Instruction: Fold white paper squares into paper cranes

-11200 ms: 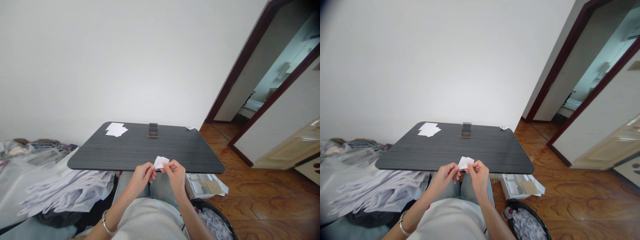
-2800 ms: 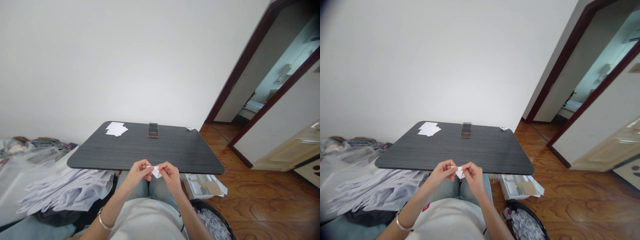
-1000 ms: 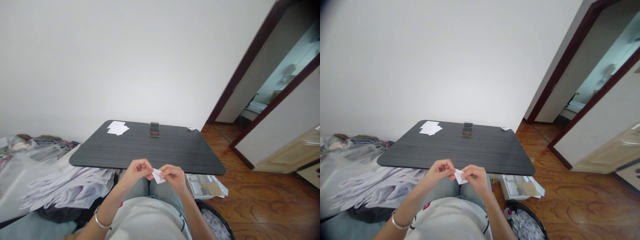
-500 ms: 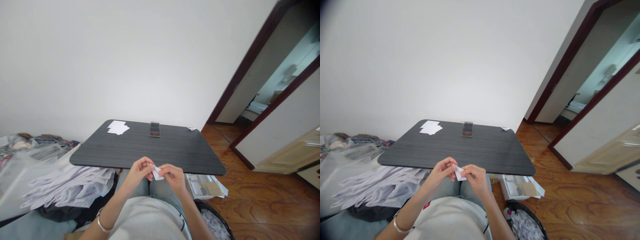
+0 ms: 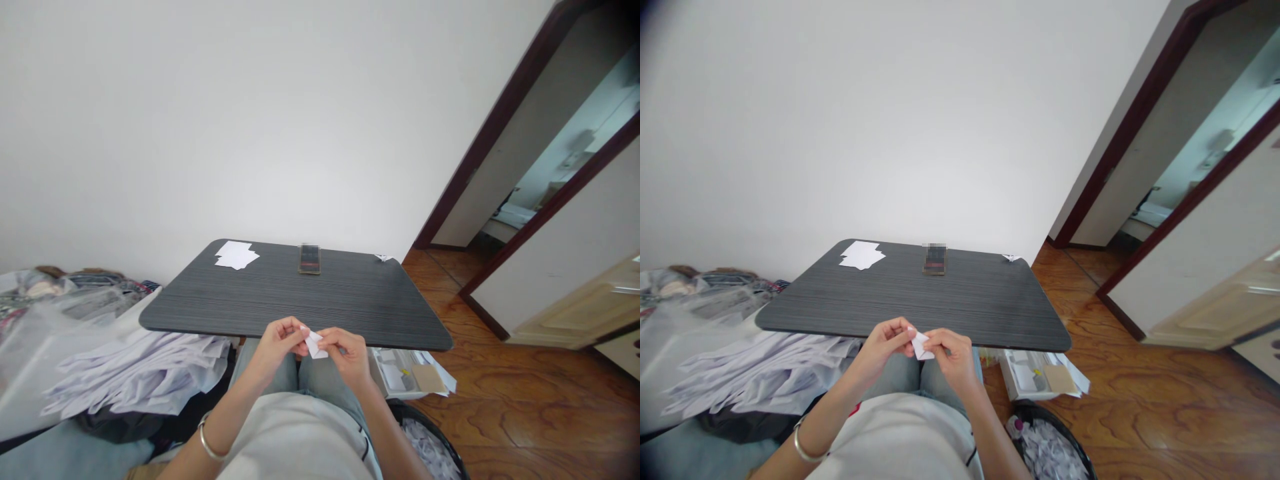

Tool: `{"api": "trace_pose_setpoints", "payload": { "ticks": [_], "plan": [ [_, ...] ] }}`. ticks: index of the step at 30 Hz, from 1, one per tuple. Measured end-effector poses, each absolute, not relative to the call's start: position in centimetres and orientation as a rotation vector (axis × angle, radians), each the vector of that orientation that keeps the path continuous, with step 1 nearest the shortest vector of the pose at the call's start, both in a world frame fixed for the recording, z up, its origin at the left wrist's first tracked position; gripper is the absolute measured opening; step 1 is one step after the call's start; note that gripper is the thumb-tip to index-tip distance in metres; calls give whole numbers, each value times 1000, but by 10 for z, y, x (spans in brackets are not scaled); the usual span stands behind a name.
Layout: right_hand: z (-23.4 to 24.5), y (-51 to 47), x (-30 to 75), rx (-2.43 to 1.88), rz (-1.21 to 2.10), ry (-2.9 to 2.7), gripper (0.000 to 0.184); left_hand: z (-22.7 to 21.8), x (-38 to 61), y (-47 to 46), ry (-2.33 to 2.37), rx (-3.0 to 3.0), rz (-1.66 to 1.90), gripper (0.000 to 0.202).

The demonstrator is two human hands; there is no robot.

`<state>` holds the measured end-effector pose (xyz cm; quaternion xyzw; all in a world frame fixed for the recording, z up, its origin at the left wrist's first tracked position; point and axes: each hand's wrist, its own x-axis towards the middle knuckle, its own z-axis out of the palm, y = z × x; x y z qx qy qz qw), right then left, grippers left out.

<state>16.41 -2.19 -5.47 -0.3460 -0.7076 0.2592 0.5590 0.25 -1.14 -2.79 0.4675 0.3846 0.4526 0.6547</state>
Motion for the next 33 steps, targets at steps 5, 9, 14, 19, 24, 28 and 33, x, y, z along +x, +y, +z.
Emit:
{"api": "trace_pose_setpoints", "payload": {
  "ticks": [5,9,14,19,24,28,33],
  "plan": [
    [-56,-20,164,-815,631,-1665,16,-29,-1,-10,868,1107,1023,25],
    [-56,-21,164,-817,645,-1656,16,-26,-3,-10,885,1139,1022,25],
    [-55,-21,165,-820,648,-1655,16,-23,-4,-9,881,1145,1018,24],
    [-55,-22,165,-828,635,-1650,16,-26,-4,-8,865,1087,1024,30],
    [-54,-22,164,-833,622,-1655,16,-27,-2,-9,851,1075,1036,35],
    [-53,-22,162,-809,595,-1661,16,-28,1,-10,861,1130,1019,27],
    [-52,-23,163,-787,600,-1667,16,-27,2,-11,885,1126,1017,27]
  ]
}}
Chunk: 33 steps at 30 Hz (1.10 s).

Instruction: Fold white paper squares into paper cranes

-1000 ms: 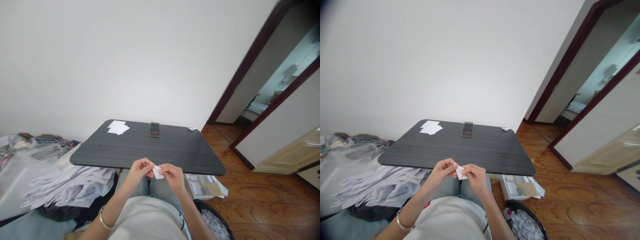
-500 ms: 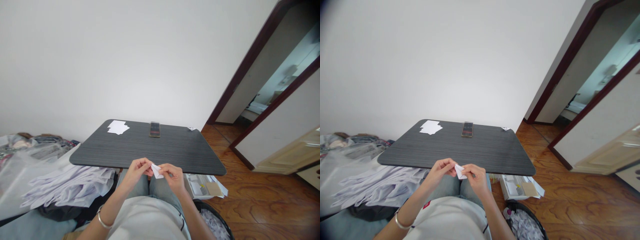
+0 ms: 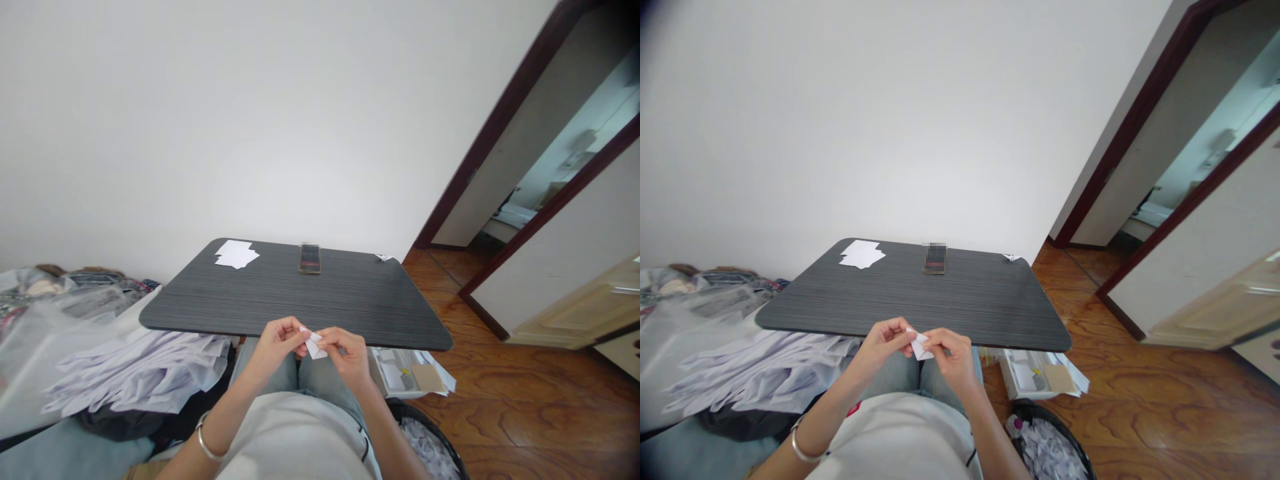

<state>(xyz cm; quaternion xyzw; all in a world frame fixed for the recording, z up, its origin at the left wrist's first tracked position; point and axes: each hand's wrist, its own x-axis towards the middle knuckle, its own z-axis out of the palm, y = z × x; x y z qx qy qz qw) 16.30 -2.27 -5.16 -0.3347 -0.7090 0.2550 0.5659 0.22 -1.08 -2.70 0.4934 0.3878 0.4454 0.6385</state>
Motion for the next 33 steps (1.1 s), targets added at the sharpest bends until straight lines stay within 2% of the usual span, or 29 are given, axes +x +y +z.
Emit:
{"api": "trace_pose_setpoints", "payload": {
  "ticks": [19,24,29,33],
  "plan": [
    [-55,-22,165,-777,747,-1650,15,-32,2,-5,894,1147,985,31],
    [-52,-22,163,-759,996,-1562,10,-29,-1,-3,881,1186,997,29],
    [-49,-22,159,-841,1271,-1280,20,-26,-2,-2,885,1200,1017,28],
    [-52,-20,158,-939,1394,-1277,24,-27,-1,0,894,1204,1019,29]
  ]
}}
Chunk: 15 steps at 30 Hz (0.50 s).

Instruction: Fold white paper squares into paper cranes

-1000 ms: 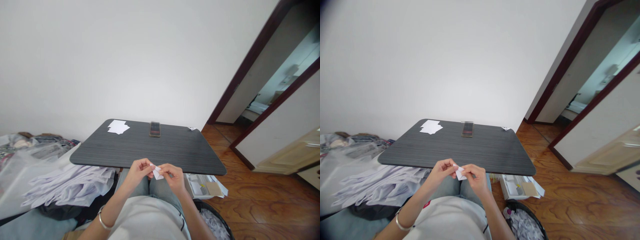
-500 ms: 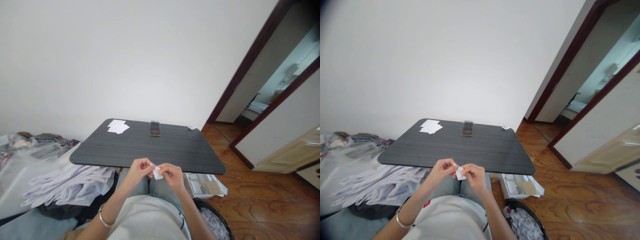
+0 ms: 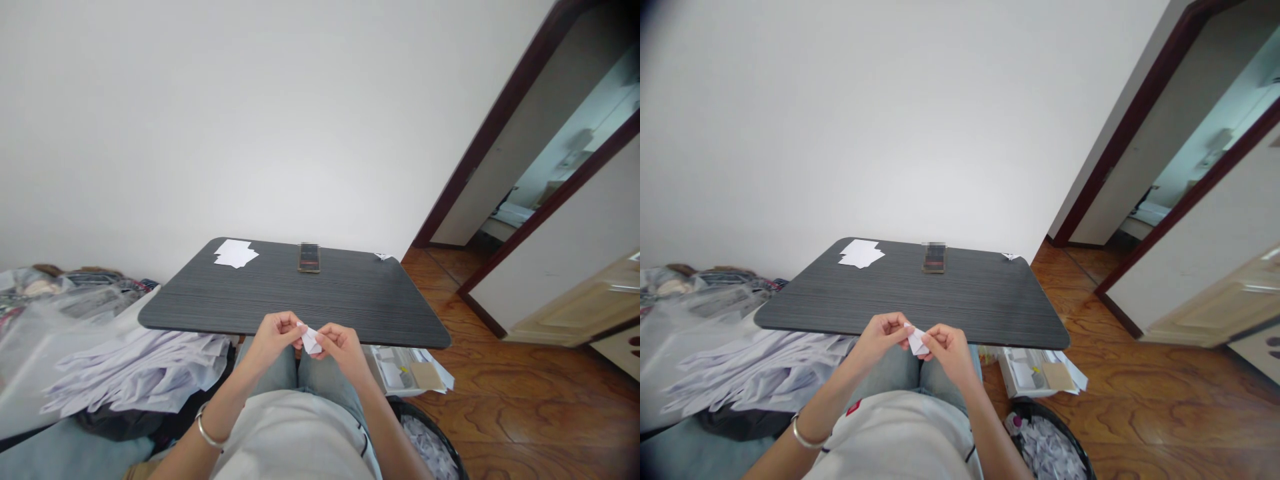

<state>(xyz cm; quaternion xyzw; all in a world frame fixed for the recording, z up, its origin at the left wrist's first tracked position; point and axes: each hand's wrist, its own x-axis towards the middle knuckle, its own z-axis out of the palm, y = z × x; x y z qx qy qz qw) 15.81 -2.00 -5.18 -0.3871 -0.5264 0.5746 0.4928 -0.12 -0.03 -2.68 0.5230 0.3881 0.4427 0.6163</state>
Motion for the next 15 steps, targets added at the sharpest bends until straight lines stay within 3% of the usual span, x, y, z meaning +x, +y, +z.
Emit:
{"api": "trace_pose_setpoints", "payload": {
  "ticks": [15],
  "plan": [
    [-44,-24,157,-960,1346,-1320,24,-33,3,0,902,1253,937,31]
  ]
}}
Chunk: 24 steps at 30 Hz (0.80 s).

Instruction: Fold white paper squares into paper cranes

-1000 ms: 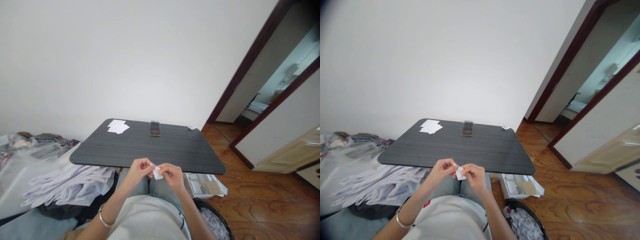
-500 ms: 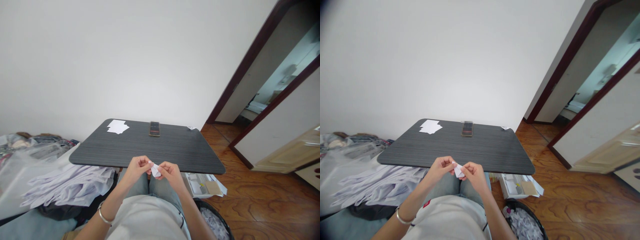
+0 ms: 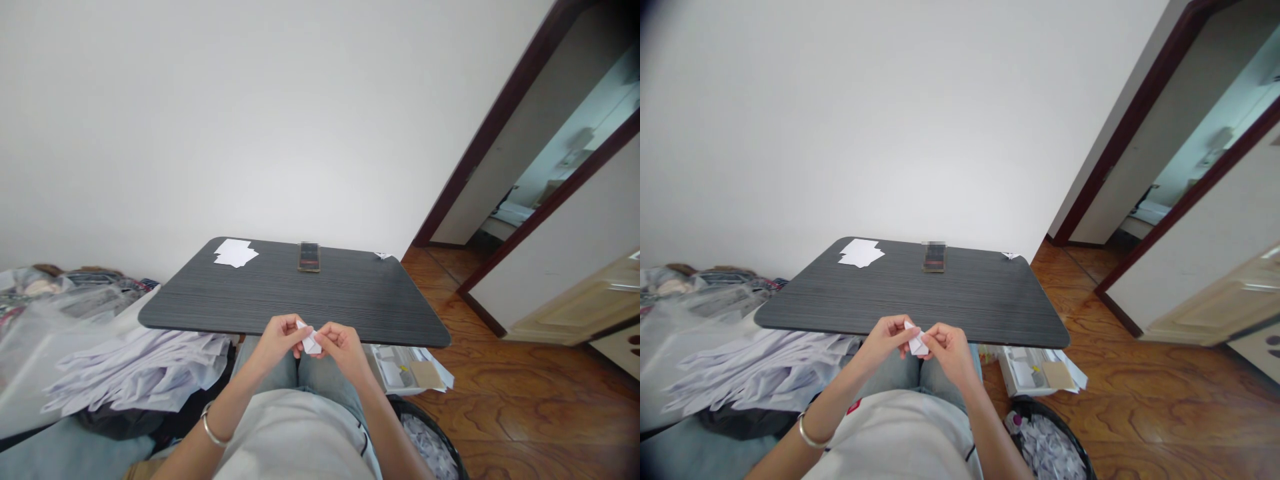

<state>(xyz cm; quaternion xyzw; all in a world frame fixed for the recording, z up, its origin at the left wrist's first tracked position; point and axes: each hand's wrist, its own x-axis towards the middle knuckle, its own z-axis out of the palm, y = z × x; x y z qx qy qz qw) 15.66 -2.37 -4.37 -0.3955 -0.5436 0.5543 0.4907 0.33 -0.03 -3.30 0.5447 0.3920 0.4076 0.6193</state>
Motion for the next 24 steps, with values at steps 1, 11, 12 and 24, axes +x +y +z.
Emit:
{"api": "trace_pose_setpoints", "payload": {
  "ticks": [1,11,12,24],
  "plan": [
    [-43,-24,156,-959,1346,-1321,24,-33,4,-1,898,1253,937,31],
    [-46,-24,154,-923,1341,-1309,20,-34,4,0,893,1212,924,31],
    [-47,-24,154,-924,1336,-1314,20,-34,4,0,895,1220,927,31],
    [-44,-21,153,-922,1316,-1268,25,-32,1,-1,898,1318,1027,27]
  ]
}}
